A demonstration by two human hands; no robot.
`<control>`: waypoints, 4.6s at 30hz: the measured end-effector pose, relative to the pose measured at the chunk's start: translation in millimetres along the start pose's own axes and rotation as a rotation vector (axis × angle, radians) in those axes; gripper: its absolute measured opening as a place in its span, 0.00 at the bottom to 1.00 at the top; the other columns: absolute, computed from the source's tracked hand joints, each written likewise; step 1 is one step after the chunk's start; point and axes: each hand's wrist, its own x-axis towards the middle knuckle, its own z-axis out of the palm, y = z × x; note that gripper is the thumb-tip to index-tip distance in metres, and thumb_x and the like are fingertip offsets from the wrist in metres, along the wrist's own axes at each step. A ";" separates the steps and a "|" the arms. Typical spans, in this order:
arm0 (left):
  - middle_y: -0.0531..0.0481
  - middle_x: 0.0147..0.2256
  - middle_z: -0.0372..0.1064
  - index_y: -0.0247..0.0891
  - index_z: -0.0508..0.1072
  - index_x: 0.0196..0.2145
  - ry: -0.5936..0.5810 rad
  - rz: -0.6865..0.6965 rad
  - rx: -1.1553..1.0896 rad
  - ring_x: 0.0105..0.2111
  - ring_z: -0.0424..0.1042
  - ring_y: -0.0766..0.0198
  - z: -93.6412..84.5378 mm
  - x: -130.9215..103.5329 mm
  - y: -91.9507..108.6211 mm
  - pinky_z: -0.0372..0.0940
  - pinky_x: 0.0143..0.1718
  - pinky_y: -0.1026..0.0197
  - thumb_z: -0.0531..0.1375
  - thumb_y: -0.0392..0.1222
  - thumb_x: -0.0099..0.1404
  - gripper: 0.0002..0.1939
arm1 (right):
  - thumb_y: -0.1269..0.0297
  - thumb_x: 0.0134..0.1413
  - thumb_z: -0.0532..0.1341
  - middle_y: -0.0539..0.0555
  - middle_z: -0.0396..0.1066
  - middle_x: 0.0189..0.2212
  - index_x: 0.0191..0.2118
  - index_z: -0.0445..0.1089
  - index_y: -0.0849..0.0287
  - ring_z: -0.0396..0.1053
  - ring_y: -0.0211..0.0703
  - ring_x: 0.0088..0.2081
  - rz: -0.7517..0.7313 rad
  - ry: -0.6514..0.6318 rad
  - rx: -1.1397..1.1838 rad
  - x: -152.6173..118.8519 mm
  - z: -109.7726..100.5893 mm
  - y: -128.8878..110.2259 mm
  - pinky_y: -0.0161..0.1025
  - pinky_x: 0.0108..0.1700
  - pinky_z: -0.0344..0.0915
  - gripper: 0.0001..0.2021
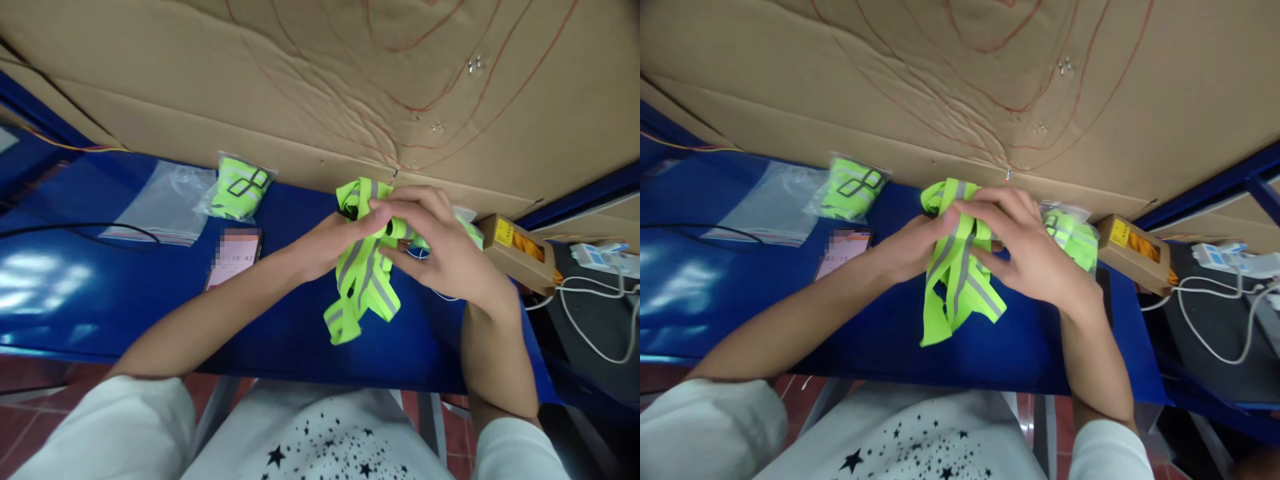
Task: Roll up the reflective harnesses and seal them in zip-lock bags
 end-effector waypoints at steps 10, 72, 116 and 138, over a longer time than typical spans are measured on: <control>0.47 0.41 0.79 0.34 0.79 0.43 -0.126 -0.005 0.281 0.43 0.77 0.58 -6.9 1.4 0.1 0.72 0.49 0.56 0.74 0.43 0.57 0.18 | 0.49 0.56 0.71 0.54 0.75 0.58 0.65 0.67 0.50 0.76 0.52 0.56 0.172 -0.098 0.315 -6.1 -9.7 22.2 0.51 0.59 0.73 0.33; 0.47 0.45 0.80 0.38 0.81 0.49 0.179 0.280 0.887 0.46 0.76 0.56 -27.6 6.2 4.8 0.67 0.46 0.61 0.65 0.56 0.67 0.21 | 0.63 0.44 0.78 0.48 0.79 0.40 0.46 0.75 0.56 0.74 0.38 0.35 0.516 0.396 0.501 -13.8 -27.3 27.7 0.35 0.34 0.70 0.22; 0.49 0.44 0.77 0.43 0.70 0.56 0.065 0.114 0.344 0.42 0.77 0.59 -30.4 10.4 -7.6 0.71 0.44 0.59 0.74 0.46 0.57 0.32 | 0.56 0.45 0.77 0.51 0.80 0.36 0.42 0.76 0.55 0.75 0.42 0.29 0.883 0.306 0.916 -9.1 -13.0 47.3 0.38 0.30 0.73 0.19; 0.48 0.38 0.81 0.36 0.81 0.41 0.122 -0.212 -0.150 0.36 0.79 0.59 10.8 -0.5 -37.4 0.75 0.42 0.55 0.78 0.38 0.48 0.21 | 0.54 0.54 0.72 0.49 0.77 0.41 0.50 0.74 0.51 0.75 0.48 0.41 0.458 0.118 0.438 -2.0 6.1 11.1 0.47 0.47 0.74 0.20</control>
